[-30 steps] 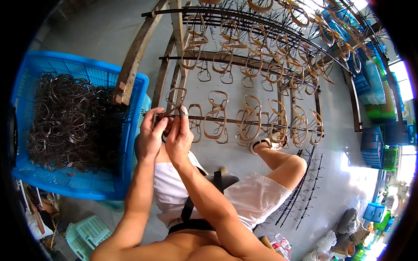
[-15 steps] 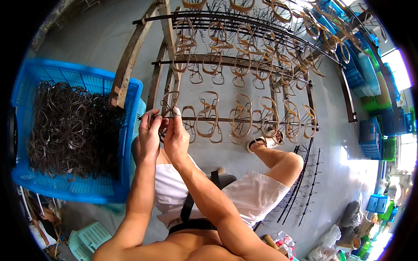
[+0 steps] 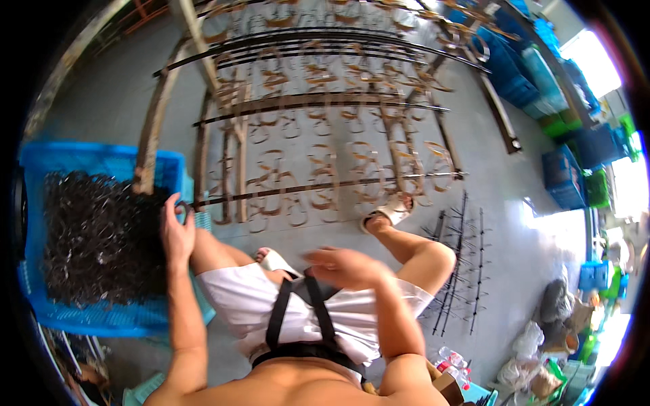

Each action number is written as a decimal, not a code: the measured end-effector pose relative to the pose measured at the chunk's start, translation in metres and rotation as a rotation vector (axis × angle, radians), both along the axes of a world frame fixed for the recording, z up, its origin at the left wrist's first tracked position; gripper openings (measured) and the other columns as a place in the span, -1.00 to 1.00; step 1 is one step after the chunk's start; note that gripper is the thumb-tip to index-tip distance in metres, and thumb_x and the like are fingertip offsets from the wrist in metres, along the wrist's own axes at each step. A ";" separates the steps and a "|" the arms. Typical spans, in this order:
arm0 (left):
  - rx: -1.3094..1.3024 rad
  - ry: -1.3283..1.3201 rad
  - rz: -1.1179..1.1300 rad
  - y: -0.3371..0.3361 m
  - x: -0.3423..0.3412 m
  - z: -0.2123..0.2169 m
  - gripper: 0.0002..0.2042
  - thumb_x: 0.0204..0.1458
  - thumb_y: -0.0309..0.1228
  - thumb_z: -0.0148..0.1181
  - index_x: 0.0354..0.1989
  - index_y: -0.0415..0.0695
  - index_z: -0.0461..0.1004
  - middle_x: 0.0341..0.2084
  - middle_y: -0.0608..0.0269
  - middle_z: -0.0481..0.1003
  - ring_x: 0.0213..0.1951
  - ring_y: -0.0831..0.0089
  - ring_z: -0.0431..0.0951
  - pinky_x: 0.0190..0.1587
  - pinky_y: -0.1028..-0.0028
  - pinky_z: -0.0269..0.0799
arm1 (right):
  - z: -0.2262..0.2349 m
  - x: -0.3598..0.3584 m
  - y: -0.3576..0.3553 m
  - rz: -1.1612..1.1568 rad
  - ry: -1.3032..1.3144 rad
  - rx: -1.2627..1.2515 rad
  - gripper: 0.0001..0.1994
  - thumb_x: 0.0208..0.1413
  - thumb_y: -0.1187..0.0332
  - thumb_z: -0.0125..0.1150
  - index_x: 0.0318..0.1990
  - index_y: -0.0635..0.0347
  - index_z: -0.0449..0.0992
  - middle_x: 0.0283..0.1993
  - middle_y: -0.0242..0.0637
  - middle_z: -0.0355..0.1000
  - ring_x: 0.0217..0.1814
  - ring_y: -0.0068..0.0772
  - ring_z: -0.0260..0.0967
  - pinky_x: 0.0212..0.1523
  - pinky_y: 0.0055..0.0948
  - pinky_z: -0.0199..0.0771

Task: The person repeatedly picks metal hooks from a blue basket and hangs them onto a multi-tiered metal rack. The person works one at a time, filling the rack's horizontal bars with hooks.

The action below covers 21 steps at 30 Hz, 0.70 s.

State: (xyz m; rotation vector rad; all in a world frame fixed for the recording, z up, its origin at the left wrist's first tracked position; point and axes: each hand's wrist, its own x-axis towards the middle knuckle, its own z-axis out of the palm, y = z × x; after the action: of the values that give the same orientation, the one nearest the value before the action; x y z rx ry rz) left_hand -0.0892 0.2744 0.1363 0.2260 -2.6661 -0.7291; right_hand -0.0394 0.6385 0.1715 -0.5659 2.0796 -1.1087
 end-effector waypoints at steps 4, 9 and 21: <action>-0.304 -0.234 -0.221 0.007 -0.018 -0.010 -0.64 -0.04 -0.44 0.14 -0.01 -0.04 0.36 -0.18 0.09 0.31 -0.15 0.01 0.39 -0.20 0.15 0.39 | -0.029 -0.018 0.208 -0.725 0.006 0.910 -0.59 0.01 0.20 0.09 0.01 0.18 0.39 -0.03 -0.11 0.38 0.15 -0.18 0.25 0.09 -0.35 0.25; -0.554 -0.330 -0.206 0.018 -0.031 -0.016 -0.76 0.09 -0.30 -0.01 -0.10 -0.10 0.39 -0.18 0.06 0.30 -0.18 -0.02 0.38 -0.22 0.11 0.39 | -0.069 -0.075 0.266 -0.724 0.956 1.067 -0.44 -0.11 0.39 0.20 0.15 0.05 0.26 0.18 -0.20 0.14 0.30 -0.05 -0.04 0.29 -0.14 -0.06; -0.652 -0.283 -0.365 0.077 0.036 0.007 -0.72 -0.09 -0.39 0.11 -0.13 -0.02 0.44 -0.21 0.17 0.33 -0.18 0.10 0.36 -0.23 0.19 0.37 | -0.050 -0.008 0.360 -0.504 1.157 0.972 -0.78 -0.19 0.46 0.10 -0.30 0.03 0.48 -0.31 -0.34 0.37 -0.12 -0.25 0.31 0.13 -0.13 0.03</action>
State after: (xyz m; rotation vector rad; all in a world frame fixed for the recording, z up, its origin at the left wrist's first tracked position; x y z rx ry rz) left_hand -0.0535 0.3510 0.1434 -0.3622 -3.0817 0.1252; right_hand -0.0472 0.9988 0.1218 -0.1428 3.4737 0.3015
